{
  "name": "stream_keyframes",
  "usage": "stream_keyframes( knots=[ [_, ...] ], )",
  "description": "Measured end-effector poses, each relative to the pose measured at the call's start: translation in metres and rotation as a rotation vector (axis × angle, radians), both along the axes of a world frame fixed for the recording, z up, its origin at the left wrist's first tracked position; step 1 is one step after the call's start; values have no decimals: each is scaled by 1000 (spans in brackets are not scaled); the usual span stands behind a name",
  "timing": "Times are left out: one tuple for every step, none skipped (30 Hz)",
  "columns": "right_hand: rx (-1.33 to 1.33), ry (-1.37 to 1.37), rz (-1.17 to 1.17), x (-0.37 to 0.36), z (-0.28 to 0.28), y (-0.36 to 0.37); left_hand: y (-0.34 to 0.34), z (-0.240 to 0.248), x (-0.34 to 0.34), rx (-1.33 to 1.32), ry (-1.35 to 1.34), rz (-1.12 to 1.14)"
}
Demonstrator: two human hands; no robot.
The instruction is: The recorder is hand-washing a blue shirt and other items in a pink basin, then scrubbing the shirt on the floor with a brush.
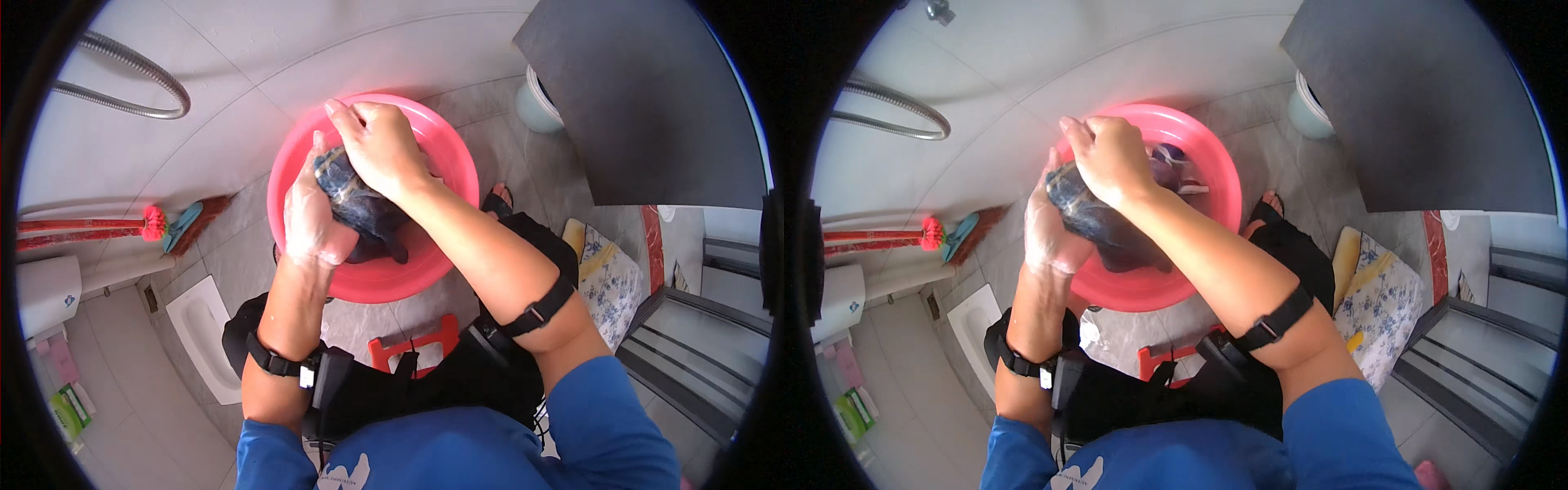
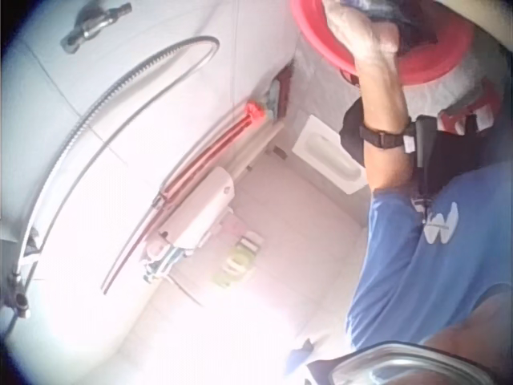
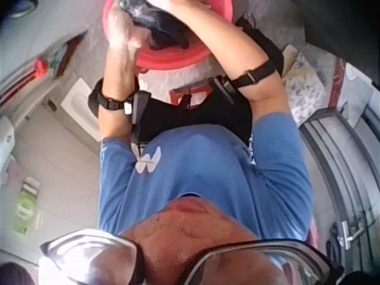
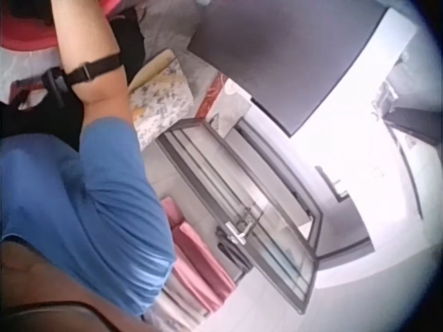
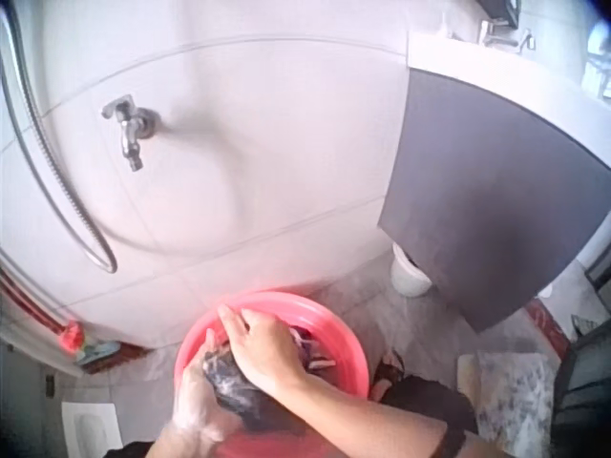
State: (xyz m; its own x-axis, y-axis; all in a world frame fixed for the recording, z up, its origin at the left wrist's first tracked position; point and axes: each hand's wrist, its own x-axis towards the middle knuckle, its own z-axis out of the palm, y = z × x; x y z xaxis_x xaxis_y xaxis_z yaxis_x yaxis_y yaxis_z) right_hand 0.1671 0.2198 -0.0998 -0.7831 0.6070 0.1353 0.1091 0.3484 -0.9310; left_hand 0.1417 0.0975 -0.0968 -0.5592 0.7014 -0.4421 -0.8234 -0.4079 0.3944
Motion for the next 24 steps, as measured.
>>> stream_keyframes(
  knots=[
    [-166,-29,84,-1,3,3,-6,2,-6,136,14,-140],
    [-230,-49,178,1,5,7,-7,7,-6,179,-5,-157],
    [-227,-40,182,4,7,11,-7,12,-8,180,4,-154],
    [-358,-45,283,7,8,15,-7,17,-10,92,-12,-111],
    [-491,-58,380,13,11,19,-6,21,-9,3,-37,-69],
    [-635,-139,493,17,14,26,-5,28,-8,7,-80,-45],
    [-635,-140,495,19,14,31,-8,25,-10,6,-80,-43],
    [-548,-254,572,21,14,35,-15,22,-16,104,-72,-60],
    [-457,-366,646,23,15,38,-20,21,-20,201,-63,-76],
    [-445,-371,661,27,15,39,-22,20,-24,140,-64,-11],
    [-444,-369,661,30,15,42,-22,26,-23,140,-62,-11],
    [-439,-363,651,32,15,46,-21,36,-22,95,-16,25],
    [-433,-357,639,34,15,48,-21,41,-21,51,29,60],
    [-454,-317,616,33,17,46,-22,37,-26,105,82,61],
    [-450,-313,614,32,12,42,-20,32,-27,108,86,58],
    [-374,-196,480,29,1,34,-17,29,-27,-48,175,72],
    [-302,-81,352,26,-5,24,-14,26,-27,-209,262,91],
    [-81,-22,231,27,-1,8,-9,8,-31,-292,310,140],
    [89,78,163,30,-1,-14,-9,-8,-23,-450,396,144],
    [176,90,246,33,3,-39,-11,-36,-20,-515,396,151],
    [269,93,320,36,3,-53,-8,-65,-16,-572,389,147],
    [265,-61,183,33,-4,-32,9,-43,15,-627,359,78],
    [247,-196,58,23,-8,-14,15,-17,38,-698,341,25],
    [180,-199,-49,16,-12,-11,18,-38,26,-723,377,44]
  ],
)
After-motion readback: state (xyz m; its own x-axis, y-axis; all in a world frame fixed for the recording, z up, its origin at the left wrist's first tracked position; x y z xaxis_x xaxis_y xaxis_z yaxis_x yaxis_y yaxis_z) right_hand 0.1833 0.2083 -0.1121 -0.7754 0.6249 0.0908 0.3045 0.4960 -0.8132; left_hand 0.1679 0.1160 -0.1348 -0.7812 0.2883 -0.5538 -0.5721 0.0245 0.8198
